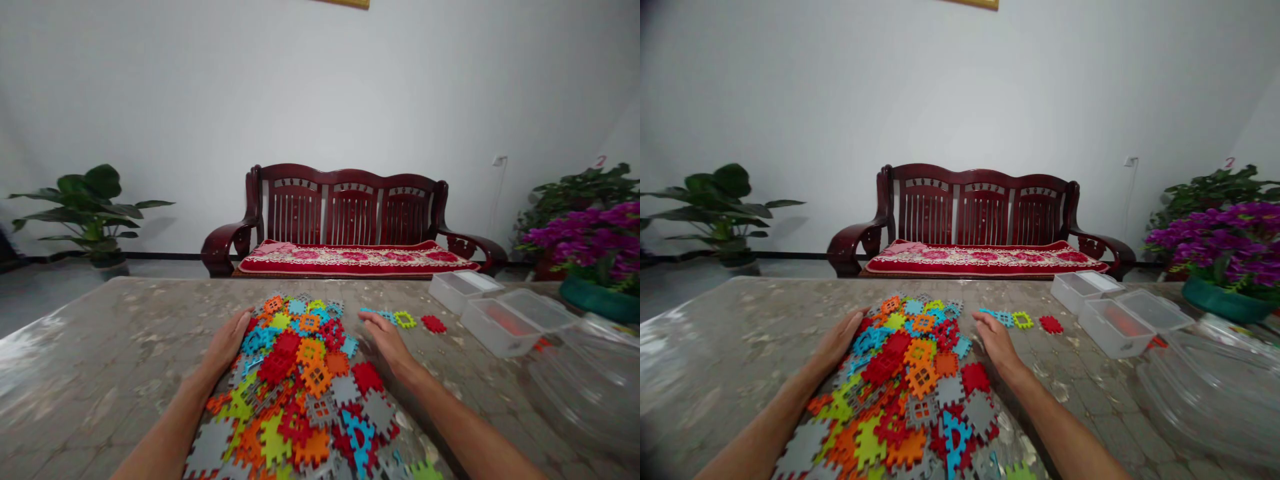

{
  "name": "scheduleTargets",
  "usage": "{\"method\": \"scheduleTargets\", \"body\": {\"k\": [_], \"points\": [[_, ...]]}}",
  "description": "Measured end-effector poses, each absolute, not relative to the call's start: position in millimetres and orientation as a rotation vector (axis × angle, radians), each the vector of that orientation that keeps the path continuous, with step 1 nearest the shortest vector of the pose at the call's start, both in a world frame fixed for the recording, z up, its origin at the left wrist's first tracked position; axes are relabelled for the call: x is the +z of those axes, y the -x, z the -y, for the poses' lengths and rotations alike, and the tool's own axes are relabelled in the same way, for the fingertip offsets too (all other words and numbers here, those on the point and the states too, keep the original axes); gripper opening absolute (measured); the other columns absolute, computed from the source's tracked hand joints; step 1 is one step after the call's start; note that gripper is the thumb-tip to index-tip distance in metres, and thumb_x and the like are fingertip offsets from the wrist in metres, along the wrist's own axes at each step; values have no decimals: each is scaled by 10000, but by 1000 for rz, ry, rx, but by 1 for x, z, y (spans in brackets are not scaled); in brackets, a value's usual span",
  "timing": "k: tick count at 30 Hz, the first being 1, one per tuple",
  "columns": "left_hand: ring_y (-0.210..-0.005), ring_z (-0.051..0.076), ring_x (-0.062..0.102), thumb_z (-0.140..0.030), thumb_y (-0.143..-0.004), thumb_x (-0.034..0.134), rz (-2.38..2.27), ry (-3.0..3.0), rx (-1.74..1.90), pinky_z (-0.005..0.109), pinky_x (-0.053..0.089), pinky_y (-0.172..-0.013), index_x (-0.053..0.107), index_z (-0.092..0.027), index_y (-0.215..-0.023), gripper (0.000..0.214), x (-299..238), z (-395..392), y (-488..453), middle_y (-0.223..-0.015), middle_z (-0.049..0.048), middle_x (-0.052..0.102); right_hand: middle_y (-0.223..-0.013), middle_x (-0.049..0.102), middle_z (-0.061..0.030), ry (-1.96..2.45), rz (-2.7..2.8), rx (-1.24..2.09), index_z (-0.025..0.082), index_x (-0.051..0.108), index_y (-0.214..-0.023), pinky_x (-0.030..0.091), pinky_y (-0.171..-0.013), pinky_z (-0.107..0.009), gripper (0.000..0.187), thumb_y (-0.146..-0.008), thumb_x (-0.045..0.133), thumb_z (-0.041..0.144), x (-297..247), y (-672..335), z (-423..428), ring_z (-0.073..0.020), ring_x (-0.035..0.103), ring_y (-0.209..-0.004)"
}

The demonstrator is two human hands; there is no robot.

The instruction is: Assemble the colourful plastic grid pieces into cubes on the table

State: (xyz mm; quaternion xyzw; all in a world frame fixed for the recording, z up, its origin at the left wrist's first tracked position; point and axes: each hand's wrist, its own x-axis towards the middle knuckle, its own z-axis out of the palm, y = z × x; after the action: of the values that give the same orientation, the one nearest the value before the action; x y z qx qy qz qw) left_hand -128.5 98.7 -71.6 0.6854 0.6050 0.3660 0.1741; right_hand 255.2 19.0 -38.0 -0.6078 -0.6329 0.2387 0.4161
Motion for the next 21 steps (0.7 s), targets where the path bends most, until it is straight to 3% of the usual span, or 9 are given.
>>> {"method": "scheduleTargets", "body": {"k": [5,9,14,21], "points": [[-1279,273,597,-529,-954,271,-1728,-1960,960,428,402,-1139,645,-172,-1296,620,-69,-97,125,-1370,104,666,-1604,387,-54,1502,1817,646,332,438,-1513,364,-1168,-498,635,-937,485,596,-53,-279,75,-270,388,-1460],[-1279,278,599,-513,-949,267,-1751,-1966,932,429,407,-1135,646,-163,-1296,622,-66,-97,124,-1361,107,673,-1669,206,-33,1550,2079,565,368,284,-1575,273,-1216,-542,805,-877,582,636,-63,-268,119,-312,232,-1525],[-1266,275,609,-508,-942,279,-1755,-1970,958,425,416,-1129,650,-152,-1282,617,-67,-97,123,-1346,116,680,-1675,198,-62,1579,2154,417,322,281,-1584,221,-1234,-559,757,-924,533,592,-71,-235,99,-323,187,-1537],[-1256,267,610,-496,-937,287,-1715,-1927,1015,420,413,-1130,664,-142,-1248,604,-64,-97,123,-1317,116,694,-1608,378,-88,1557,2059,357,263,413,-1533,206,-1241,-548,651,-943,527,512,-78,-201,58,-311,289,-1499]]}}
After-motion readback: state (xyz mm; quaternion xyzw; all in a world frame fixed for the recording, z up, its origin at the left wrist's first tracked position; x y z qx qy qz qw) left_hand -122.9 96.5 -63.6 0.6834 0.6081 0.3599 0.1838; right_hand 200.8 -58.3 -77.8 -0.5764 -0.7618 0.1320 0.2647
